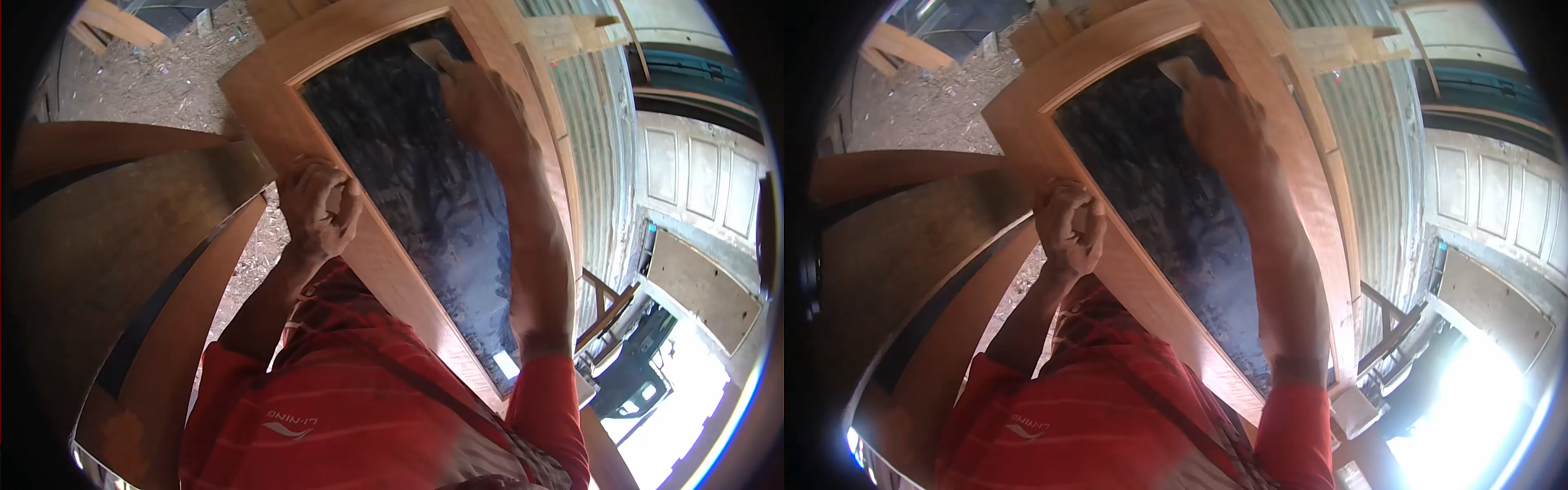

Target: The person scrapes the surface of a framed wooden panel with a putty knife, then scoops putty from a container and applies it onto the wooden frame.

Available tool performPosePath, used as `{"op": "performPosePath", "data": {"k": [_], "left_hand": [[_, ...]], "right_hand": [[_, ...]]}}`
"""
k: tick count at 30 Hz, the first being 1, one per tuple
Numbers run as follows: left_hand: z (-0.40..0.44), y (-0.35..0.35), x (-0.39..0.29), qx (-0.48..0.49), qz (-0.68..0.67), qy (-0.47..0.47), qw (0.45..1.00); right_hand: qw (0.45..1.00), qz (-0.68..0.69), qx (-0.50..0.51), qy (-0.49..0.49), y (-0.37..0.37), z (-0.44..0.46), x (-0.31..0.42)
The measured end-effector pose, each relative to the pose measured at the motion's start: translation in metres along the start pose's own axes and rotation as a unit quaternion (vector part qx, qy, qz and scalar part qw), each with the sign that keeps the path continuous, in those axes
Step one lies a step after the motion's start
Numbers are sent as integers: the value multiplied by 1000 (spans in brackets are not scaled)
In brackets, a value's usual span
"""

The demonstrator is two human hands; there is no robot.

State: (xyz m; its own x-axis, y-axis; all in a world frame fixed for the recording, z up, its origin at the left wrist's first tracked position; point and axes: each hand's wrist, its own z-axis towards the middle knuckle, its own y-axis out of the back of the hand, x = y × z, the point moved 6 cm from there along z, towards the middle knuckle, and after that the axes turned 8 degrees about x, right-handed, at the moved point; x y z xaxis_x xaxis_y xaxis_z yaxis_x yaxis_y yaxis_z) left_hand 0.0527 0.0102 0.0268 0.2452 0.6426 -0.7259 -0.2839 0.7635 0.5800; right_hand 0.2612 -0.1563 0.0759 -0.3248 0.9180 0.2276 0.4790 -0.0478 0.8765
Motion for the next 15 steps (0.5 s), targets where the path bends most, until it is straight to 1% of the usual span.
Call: {"op": "performPosePath", "data": {"k": [2,3,5,7,8,10,11,14,15], "left_hand": [[7,8,3,-12,-8,-6,1000],[10,0,3,-9,30,-24,999],[12,6,-10,-15,60,-20,998],[10,3,-5,-28,56,-16,998],[7,0,-2,-21,42,-12,999],[6,-1,-9,-13,24,-16,999],[10,-2,-10,-13,34,-19,999],[16,7,-10,-24,63,-16,998],[17,7,-8,-31,60,-10,998]], "right_hand": [[999,4,37,-38,18,4,14],[999,23,22,-20,7,0,4],[999,13,32,-3,2,-24,11],[999,9,-22,34,-2,-8,5],[998,13,-42,36,-8,-10,-2],[998,29,-41,34,-4,-9,-8],[997,35,-52,43,4,-3,-5],[996,25,-74,30,0,-27,-8],[997,27,-59,32,3,-16,-5]]}}
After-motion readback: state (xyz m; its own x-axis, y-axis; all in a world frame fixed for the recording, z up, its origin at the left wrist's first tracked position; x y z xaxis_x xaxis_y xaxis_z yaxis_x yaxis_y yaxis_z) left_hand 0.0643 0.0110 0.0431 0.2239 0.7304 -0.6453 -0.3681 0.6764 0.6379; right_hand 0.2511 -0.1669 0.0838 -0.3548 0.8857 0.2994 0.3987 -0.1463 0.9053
